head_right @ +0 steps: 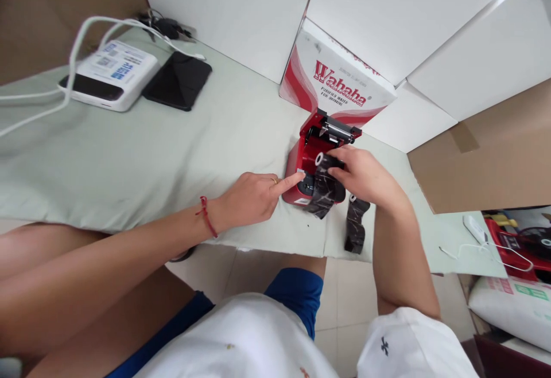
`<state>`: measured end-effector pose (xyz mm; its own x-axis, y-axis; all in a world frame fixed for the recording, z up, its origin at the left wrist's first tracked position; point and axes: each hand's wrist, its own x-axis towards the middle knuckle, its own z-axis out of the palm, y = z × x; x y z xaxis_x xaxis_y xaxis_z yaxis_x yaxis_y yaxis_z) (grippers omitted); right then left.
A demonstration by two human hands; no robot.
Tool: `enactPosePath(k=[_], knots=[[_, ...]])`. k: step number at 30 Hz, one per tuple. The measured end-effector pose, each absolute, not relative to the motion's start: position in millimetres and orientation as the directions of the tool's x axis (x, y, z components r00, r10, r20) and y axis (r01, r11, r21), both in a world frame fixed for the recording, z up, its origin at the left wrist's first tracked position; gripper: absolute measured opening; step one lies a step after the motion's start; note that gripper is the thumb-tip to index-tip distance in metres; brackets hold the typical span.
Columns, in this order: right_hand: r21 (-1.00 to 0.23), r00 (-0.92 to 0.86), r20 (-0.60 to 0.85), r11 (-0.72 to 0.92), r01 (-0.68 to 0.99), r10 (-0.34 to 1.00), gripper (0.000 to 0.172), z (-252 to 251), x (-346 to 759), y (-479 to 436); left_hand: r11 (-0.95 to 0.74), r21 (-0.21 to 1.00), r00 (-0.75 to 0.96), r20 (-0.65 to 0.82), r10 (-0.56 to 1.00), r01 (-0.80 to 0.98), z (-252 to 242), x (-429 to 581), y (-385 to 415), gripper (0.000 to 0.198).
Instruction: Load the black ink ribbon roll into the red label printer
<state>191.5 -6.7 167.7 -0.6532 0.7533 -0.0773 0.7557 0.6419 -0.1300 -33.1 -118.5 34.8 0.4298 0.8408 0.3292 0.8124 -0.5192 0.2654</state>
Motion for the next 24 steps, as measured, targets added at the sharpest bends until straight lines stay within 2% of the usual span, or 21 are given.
enactPosePath(k=[5,7,11,14,17,20,22,24], knots=[[0.012,-0.67,-0.156,0.679,0.734,0.726,0.021,137,155,10,-0.566,0.243,0.377,0.536,0.755,0.788,37,-30,-122,0.055],[0.032,-0.656,-0.223,0.678,0.734,0.721,0.019,132,151,16,-0.585,0.211,0.364,0.606,0.707,0.783,37,-28,-125,0.055],[0.058,-0.601,-0.397,0.672,0.738,0.694,0.015,128,144,24,-0.665,0.16,0.469,0.591,0.656,0.729,36,-25,-129,0.059],[0.035,-0.63,-0.374,0.69,0.723,0.68,0.014,138,141,16,-0.687,0.166,0.496,0.575,0.65,0.708,36,-25,-130,0.054],[-0.174,-0.712,-0.143,0.691,0.702,0.687,0.018,156,144,-4,-0.69,0.17,0.488,0.59,0.643,0.704,37,-26,-130,0.051],[-0.331,-0.575,0.242,0.623,0.709,0.782,0.026,169,152,-14,-0.7,0.172,0.493,0.596,0.634,0.693,38,-26,-129,0.05],[-0.294,-0.468,0.45,0.621,0.726,0.76,0.032,168,157,-7,-0.699,0.178,0.492,0.592,0.638,0.692,38,-25,-129,0.049],[-0.181,-0.474,0.539,0.646,0.742,0.696,0.037,160,161,7,-0.694,0.184,0.495,0.578,0.649,0.696,37,-25,-129,0.05]])
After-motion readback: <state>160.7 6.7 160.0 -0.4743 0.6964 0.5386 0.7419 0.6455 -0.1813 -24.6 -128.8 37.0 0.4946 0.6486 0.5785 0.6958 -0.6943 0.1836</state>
